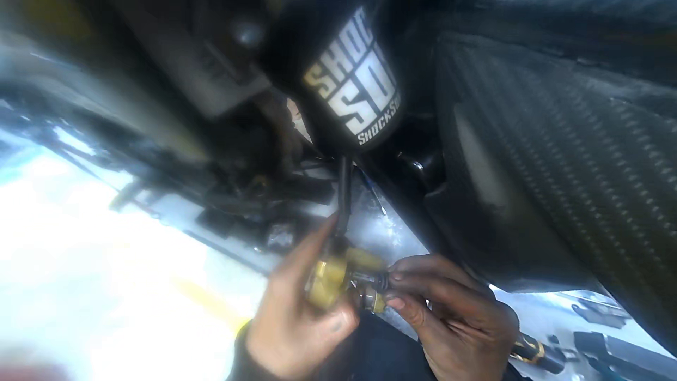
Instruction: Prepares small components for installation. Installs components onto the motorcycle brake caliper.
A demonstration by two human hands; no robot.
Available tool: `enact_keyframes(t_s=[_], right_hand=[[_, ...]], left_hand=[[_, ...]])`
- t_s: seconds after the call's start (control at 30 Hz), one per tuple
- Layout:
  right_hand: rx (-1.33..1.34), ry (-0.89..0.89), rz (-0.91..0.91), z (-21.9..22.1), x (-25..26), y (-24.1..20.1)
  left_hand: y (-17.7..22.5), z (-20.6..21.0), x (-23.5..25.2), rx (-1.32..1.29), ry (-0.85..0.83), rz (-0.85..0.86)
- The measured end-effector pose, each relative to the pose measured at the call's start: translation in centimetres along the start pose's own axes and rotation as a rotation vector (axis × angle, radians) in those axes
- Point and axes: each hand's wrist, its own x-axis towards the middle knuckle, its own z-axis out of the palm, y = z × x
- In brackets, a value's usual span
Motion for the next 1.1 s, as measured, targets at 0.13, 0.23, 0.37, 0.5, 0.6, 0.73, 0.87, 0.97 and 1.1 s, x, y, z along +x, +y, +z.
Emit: enact_keyframes(t_s=[0.13,0.23,0.37,0.5,0.6,0.73,0.87,0.97,1.1], right_hand=[[0.053,0.011,0.033,0.4,0.1,-0.3],[0.068,0.018,0.05,0.6,0.2,-0.3],[0.084,-0.002,0.042,0.8,0.7,-0.4],[0.038,-0.008,0.031,1.1,1.0,-0.4],[0.027,-0.011,0.028,1.3,1.1,-0.5],[0.034,-0.031,0.036,1.1,1.2,-0.4],[0.048,-0.042,0.044,0.9,1.1,-0.1],[0.053,-0.034,0.048,0.9,1.1,0.1],[0.055,-0.04,0.054,0.8,1.2,-0.1]], left_hand=[[0.5,0.4,-0.2,0.004,0.019,-0.004],[0.7,0.7,-0.2,0.03,0.029,0.001],[0.6,0.8,-0.3,0.014,0.035,0.011],[0.7,0.8,-0.3,0.053,0.046,0.005],[0.7,1.0,-0.4,0.073,0.066,0.02],[0.7,1.5,-0.4,0.085,0.088,0.025],[0.7,1.9,-0.5,0.062,0.076,0.006],[0.8,2.0,-0.6,0.082,0.068,-0.028],[1.0,2.4,-0.8,0.085,0.078,-0.043]])
